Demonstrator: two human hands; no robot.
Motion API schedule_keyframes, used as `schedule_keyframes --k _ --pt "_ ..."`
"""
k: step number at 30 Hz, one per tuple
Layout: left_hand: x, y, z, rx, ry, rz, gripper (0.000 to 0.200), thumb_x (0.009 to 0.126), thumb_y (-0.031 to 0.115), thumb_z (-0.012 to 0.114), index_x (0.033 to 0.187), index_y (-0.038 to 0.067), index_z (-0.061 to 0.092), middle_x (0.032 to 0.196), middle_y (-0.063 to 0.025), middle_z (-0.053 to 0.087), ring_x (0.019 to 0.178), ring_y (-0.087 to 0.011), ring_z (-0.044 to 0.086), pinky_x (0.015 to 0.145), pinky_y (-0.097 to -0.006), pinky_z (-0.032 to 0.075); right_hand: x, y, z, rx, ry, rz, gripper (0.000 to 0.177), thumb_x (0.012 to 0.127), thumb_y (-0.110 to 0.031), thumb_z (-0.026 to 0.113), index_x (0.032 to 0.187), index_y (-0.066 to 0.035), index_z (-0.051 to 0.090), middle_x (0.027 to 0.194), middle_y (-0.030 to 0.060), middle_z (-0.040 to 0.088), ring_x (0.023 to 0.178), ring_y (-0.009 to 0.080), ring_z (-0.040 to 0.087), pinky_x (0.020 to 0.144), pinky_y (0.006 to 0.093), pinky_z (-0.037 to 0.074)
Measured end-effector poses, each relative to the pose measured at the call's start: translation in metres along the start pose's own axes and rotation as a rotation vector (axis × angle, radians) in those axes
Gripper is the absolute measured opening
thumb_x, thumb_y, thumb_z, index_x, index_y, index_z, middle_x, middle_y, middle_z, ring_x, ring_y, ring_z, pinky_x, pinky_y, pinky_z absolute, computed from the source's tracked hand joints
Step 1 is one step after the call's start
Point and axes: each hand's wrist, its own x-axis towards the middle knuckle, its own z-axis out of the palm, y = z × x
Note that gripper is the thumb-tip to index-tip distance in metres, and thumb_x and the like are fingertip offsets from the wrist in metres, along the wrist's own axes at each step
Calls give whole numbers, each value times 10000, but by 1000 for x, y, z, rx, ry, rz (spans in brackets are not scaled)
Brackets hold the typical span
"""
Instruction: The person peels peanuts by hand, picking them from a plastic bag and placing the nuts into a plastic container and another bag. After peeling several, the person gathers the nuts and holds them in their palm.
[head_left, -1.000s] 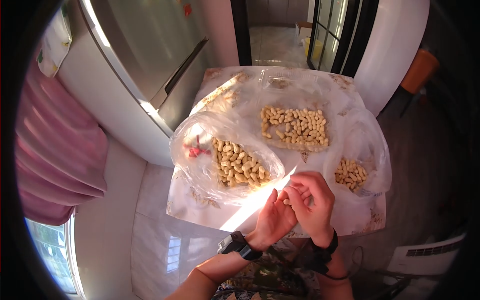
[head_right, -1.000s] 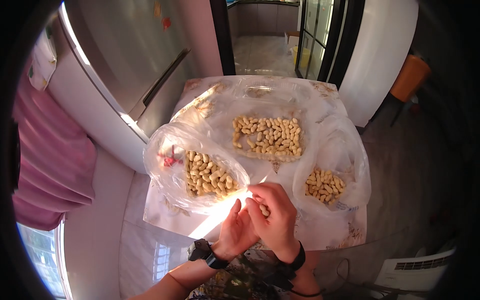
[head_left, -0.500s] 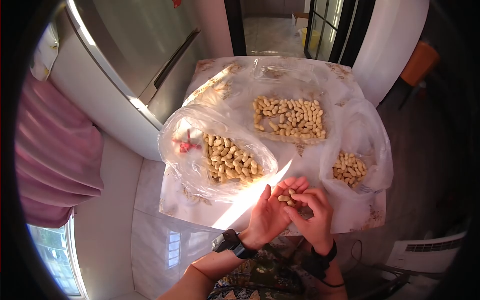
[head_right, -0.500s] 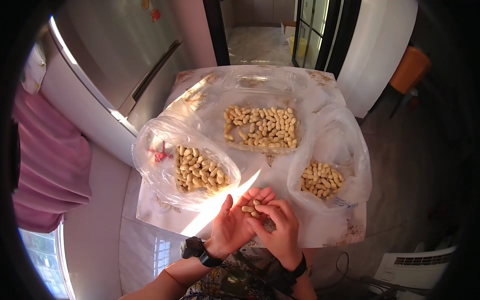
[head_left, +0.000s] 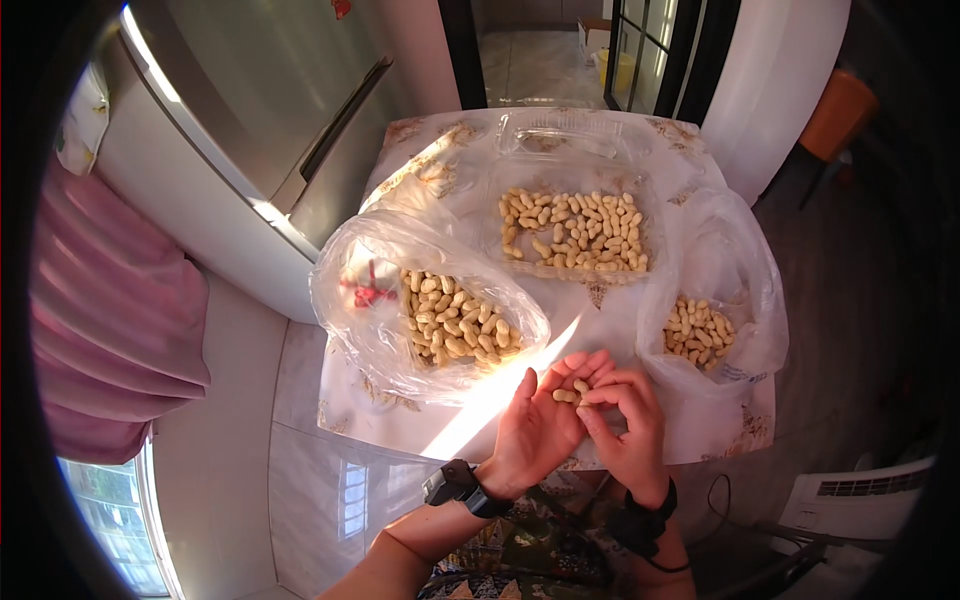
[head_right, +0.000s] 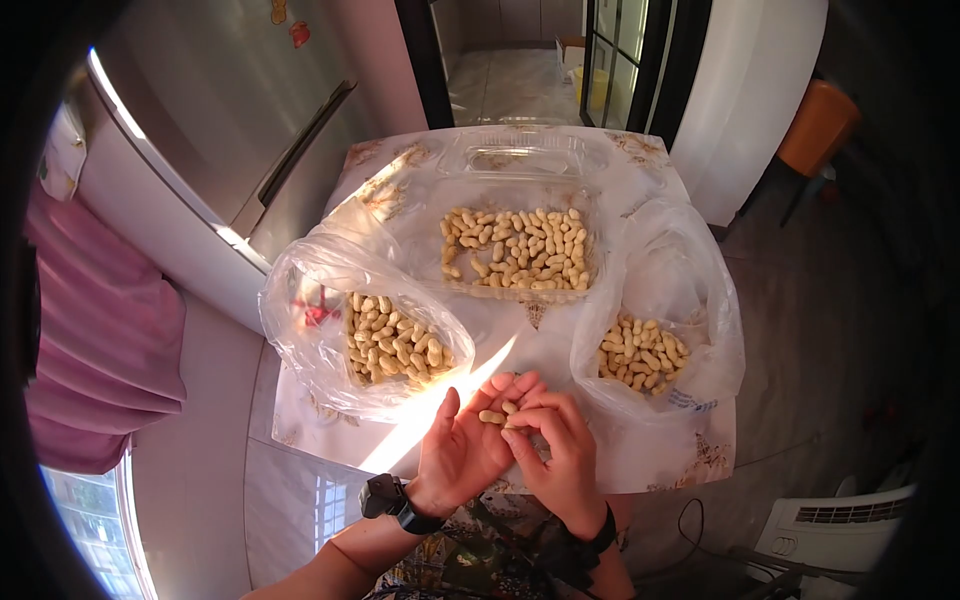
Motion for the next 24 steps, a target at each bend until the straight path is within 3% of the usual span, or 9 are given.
schedule_keyframes --k 11,24 --pt "-2 2 4 11 17 -27 600 1030 476 402 1413 14 396 1559 -164 323 1435 -283 317 1190 -444 250 7 -1 7 -80 -86 -45 197 825 -62 711 1017 -37 676 1042 82 602 939 266 619 779 367 515" --pt "0 1 -3 -22 -49 -12 540 1037 451 408 1375 31 447 1542 -130 359 1388 -239 370 1156 -378 293 3 2 6 -50 -78 14 120 883 -41 628 1003 -45 618 1063 96 589 965 302 608 796 394 510"
